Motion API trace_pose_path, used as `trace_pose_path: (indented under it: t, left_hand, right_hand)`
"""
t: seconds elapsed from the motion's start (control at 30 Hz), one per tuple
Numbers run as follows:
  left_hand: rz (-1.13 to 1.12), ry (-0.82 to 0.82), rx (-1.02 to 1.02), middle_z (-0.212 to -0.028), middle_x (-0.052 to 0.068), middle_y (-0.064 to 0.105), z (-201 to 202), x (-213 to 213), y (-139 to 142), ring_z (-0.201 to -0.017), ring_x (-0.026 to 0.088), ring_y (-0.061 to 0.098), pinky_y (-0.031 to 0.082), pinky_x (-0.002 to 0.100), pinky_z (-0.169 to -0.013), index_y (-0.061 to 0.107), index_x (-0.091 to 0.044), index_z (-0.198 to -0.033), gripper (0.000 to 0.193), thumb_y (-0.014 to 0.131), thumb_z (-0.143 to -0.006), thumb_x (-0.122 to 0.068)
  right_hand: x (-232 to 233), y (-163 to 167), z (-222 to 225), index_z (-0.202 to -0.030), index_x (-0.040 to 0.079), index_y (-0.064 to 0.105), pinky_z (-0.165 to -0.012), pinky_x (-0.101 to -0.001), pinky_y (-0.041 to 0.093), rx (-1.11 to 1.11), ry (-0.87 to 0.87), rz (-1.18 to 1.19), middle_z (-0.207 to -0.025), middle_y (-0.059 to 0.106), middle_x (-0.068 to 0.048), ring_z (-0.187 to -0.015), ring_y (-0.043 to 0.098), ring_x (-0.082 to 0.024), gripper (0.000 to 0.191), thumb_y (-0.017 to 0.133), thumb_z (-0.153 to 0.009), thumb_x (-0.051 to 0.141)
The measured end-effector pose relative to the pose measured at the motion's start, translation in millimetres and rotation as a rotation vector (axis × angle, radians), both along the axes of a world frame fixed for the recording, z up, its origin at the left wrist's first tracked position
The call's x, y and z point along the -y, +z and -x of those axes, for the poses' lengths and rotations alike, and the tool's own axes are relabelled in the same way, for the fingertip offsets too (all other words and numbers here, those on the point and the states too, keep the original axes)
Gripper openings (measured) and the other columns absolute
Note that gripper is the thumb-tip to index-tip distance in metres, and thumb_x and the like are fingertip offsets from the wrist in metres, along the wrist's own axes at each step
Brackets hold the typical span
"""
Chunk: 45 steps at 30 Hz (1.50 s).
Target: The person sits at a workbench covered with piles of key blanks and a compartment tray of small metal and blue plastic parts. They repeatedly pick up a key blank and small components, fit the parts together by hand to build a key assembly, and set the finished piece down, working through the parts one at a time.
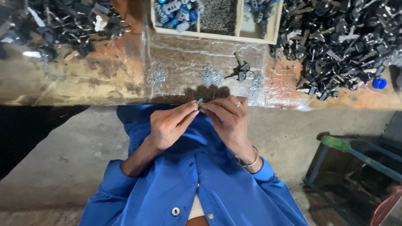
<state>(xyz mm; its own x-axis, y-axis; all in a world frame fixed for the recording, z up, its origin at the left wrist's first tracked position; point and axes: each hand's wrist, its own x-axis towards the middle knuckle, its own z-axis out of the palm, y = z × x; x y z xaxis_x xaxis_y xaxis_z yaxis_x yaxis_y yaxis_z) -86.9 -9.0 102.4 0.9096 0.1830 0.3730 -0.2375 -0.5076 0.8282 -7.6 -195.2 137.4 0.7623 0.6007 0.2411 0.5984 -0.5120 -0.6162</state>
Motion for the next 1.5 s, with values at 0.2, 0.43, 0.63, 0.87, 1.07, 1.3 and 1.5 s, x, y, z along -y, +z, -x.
trace_pose_path:
  t: [0.2,0.43,0.63,0.87,1.07,1.3,1.5]
  left_hand:
    - [0.214,0.074,-0.190,-0.102,0.011,0.080,-3,2,5,-0.065,0.010,0.070,0.053,0.024,-0.056,0.076,-0.001,-0.110,0.026,0.087,-0.086,-0.004]
    - [0.473,0.046,-0.233,-0.106,0.013,0.077,0,-4,-5,-0.084,0.014,0.078,0.060,0.022,-0.064,0.072,0.002,-0.118,0.026,0.079,-0.093,0.002]
    - [0.469,0.059,-0.234,-0.107,0.012,0.078,2,-7,-6,-0.085,0.015,0.079,0.059,0.022,-0.064,0.071,0.002,-0.120,0.027,0.079,-0.094,0.002]
    - [0.319,0.093,-0.209,-0.104,0.010,0.079,4,-9,0,-0.081,0.012,0.078,0.056,0.021,-0.060,0.073,-0.001,-0.118,0.027,0.081,-0.093,-0.003]
    - [0.175,0.092,-0.195,-0.109,0.011,0.079,5,-14,-4,-0.073,0.013,0.075,0.055,0.025,-0.058,0.075,-0.004,-0.118,0.030,0.082,-0.089,-0.003]
    - [0.016,0.004,-0.053,-0.120,0.014,0.075,10,-23,-9,-0.099,0.025,0.078,0.064,0.031,-0.079,0.071,-0.001,-0.121,0.031,0.076,-0.091,0.003]
    - [0.263,0.199,-0.109,-0.111,0.019,0.077,32,-47,-5,-0.089,0.022,0.080,0.065,0.028,-0.074,0.071,0.006,-0.117,0.023,0.074,-0.095,0.007]
  right_hand:
    - [45,7,-15,-0.116,0.010,0.077,-0.094,-0.0392,0.037,0.174,-0.350,0.047,-0.112,0.063,-0.005,-0.100,0.057,-0.022,0.035,0.090,-0.083,0.015]
    - [64,-6,-13,-0.099,0.019,0.074,-0.100,-0.0408,0.040,0.444,-0.247,0.152,-0.115,0.066,-0.005,-0.113,0.052,-0.030,0.027,0.091,-0.083,0.006]
    - [42,-13,-7,-0.105,0.007,0.071,-0.094,-0.0367,0.052,0.063,-0.052,-0.117,-0.105,0.072,-0.007,-0.103,0.065,-0.026,0.026,0.085,-0.085,-0.002]
    - [-18,-6,1,-0.109,0.003,0.073,-0.085,-0.0367,0.047,-0.138,-0.006,-0.195,-0.103,0.072,-0.010,-0.093,0.065,-0.025,0.026,0.080,-0.086,-0.008]
    - [-34,-5,3,-0.123,0.006,0.062,-0.083,-0.0314,0.057,-0.626,-0.129,-0.397,-0.101,0.071,0.000,-0.090,0.070,-0.014,0.034,0.077,-0.092,0.004]
    - [-37,2,4,-0.104,0.013,0.070,-0.090,-0.0356,0.039,-0.087,-0.007,-0.086,-0.096,0.072,0.003,-0.081,0.060,-0.014,0.026,0.086,-0.084,0.008]
    - [-57,7,-4,-0.113,0.022,0.079,-0.097,-0.0390,0.037,0.056,0.078,-0.069,-0.121,0.062,-0.002,-0.109,0.058,-0.023,0.030,0.091,-0.086,0.019]
